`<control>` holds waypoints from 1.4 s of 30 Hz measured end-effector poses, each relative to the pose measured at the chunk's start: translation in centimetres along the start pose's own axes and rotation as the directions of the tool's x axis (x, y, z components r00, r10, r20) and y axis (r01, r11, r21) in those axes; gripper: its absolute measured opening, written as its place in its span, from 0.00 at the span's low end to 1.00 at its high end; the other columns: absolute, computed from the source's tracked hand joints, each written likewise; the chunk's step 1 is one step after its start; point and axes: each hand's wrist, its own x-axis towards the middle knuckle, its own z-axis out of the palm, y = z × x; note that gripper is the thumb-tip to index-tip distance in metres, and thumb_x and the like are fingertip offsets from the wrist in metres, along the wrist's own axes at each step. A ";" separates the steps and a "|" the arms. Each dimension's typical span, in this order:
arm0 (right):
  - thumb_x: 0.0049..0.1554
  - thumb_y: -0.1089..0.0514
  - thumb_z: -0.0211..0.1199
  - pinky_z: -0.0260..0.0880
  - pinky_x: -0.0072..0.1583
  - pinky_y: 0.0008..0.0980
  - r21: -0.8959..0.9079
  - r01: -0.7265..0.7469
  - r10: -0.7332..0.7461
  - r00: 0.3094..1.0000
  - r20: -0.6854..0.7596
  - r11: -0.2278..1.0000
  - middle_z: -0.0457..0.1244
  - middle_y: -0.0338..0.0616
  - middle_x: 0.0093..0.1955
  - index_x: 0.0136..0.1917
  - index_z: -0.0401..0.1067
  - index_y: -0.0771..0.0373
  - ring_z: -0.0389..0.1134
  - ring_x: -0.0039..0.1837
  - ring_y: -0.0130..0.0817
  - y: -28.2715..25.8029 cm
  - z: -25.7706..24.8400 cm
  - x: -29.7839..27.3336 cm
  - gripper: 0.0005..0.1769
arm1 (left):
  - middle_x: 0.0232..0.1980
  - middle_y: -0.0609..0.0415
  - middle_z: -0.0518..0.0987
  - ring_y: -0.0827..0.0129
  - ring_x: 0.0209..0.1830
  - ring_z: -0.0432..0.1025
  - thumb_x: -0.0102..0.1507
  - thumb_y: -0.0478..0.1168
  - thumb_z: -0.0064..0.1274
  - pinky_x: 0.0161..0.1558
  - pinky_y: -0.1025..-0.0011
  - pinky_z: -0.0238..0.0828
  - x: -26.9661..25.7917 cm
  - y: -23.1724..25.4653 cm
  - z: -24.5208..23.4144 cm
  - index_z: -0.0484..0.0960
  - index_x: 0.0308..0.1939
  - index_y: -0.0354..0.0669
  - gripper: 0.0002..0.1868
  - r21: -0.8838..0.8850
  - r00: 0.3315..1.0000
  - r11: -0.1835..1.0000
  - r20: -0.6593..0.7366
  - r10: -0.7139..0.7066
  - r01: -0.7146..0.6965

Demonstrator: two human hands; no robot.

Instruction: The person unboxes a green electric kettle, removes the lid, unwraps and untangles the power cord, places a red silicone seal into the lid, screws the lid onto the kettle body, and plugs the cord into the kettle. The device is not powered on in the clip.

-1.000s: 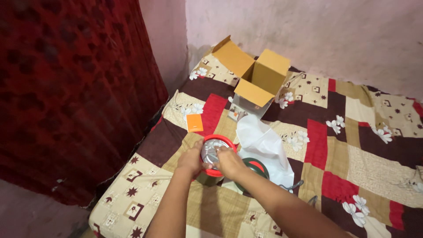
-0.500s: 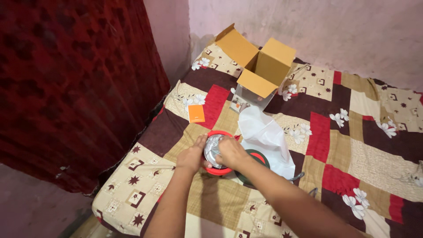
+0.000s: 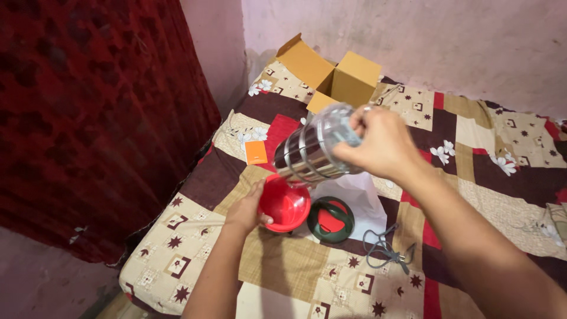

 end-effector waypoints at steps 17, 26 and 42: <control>0.37 0.48 0.67 0.73 0.53 0.47 -0.152 0.231 -0.202 0.963 0.180 0.961 0.67 0.64 0.44 0.39 0.73 0.76 0.71 0.46 0.58 1.1 1.8 -4.9 0.27 | 0.82 0.49 0.50 0.44 0.61 0.71 0.51 0.45 0.71 0.57 0.53 0.72 -2.1 -2.5 2.3 0.35 0.80 0.67 0.67 0.089 0.995 0.991 -0.029 0.098 -0.095; 0.39 0.48 0.67 0.73 0.51 0.46 -0.115 0.332 -0.314 0.937 0.151 0.936 0.66 0.63 0.43 0.41 0.73 0.76 0.70 0.43 0.57 -0.4 0.4 -5.5 0.27 | 0.82 0.39 0.48 0.43 0.60 0.74 0.57 0.55 0.67 0.56 0.52 0.74 -1.8 -0.9 2.0 0.24 0.80 0.72 0.67 0.283 0.994 0.957 0.060 -0.087 0.067; 0.40 0.46 0.70 0.73 0.49 0.45 -0.035 0.151 -0.133 0.943 0.304 0.988 0.66 0.66 0.39 0.36 0.72 0.72 0.71 0.42 0.56 1.1 7.3 -5.8 0.24 | 0.62 0.38 0.77 0.47 0.60 0.75 0.45 0.56 0.77 0.60 0.56 0.73 -1.4 1.9 2.7 0.17 0.81 0.67 0.84 0.209 0.989 0.977 0.134 -0.068 0.039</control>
